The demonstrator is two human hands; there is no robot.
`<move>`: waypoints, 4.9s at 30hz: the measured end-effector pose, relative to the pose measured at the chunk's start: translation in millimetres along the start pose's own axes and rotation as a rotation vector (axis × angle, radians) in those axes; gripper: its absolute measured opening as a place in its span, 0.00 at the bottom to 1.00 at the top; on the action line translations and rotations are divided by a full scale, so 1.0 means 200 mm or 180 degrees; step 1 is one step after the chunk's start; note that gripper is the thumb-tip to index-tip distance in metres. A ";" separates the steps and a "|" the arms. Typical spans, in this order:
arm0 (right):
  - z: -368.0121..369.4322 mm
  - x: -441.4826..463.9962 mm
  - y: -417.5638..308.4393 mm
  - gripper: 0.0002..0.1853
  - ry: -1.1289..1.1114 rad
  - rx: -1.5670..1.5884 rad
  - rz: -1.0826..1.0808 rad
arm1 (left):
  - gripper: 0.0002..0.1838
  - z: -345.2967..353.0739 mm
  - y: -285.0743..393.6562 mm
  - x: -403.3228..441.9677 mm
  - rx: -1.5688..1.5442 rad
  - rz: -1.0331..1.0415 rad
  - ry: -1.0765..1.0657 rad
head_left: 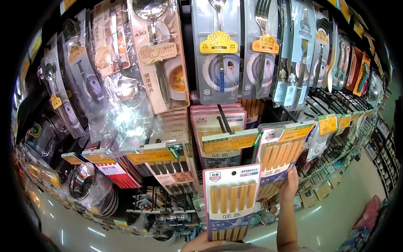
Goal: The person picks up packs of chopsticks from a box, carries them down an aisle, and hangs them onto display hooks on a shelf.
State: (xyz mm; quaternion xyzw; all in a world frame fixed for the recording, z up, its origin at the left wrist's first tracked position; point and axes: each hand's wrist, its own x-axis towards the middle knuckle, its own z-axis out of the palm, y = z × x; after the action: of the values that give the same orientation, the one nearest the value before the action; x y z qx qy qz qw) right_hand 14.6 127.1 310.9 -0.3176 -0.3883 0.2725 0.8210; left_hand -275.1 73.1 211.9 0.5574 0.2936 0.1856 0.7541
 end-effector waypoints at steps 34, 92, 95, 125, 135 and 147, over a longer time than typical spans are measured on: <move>0.00 -0.07 -0.06 0.18 0.0055 -0.0106 0.0517 | 0.27 0.04 0.03 -0.04 0.0505 0.0272 -0.0290; -0.02 -0.08 -0.05 0.16 0.0036 -0.0140 0.0557 | 0.25 0.10 0.13 -0.01 0.1341 0.0598 -0.0637; -0.01 -0.08 -0.06 0.16 0.0017 -0.0183 0.0482 | 0.24 0.10 0.15 -0.01 0.1360 0.0559 -0.0662; 0.01 -0.07 -0.05 0.17 0.0102 0.0060 0.0641 | 0.24 0.09 0.12 -0.02 0.1609 0.0784 -0.0711; -0.01 -0.06 -0.01 0.18 0.0322 0.0241 0.0506 | 0.25 0.08 0.12 -0.02 0.1542 0.0434 -0.0681; 0.02 -0.10 -0.01 0.18 0.0214 0.0225 0.0464 | 0.29 0.05 0.13 -0.01 0.1502 0.0114 -0.0749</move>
State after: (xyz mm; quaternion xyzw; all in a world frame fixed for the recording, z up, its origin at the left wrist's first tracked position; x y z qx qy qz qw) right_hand 1.6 112.8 304.9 -0.3249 -0.3265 0.3342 0.8223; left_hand -268.7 71.4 238.5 0.7407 0.2292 0.0593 0.6287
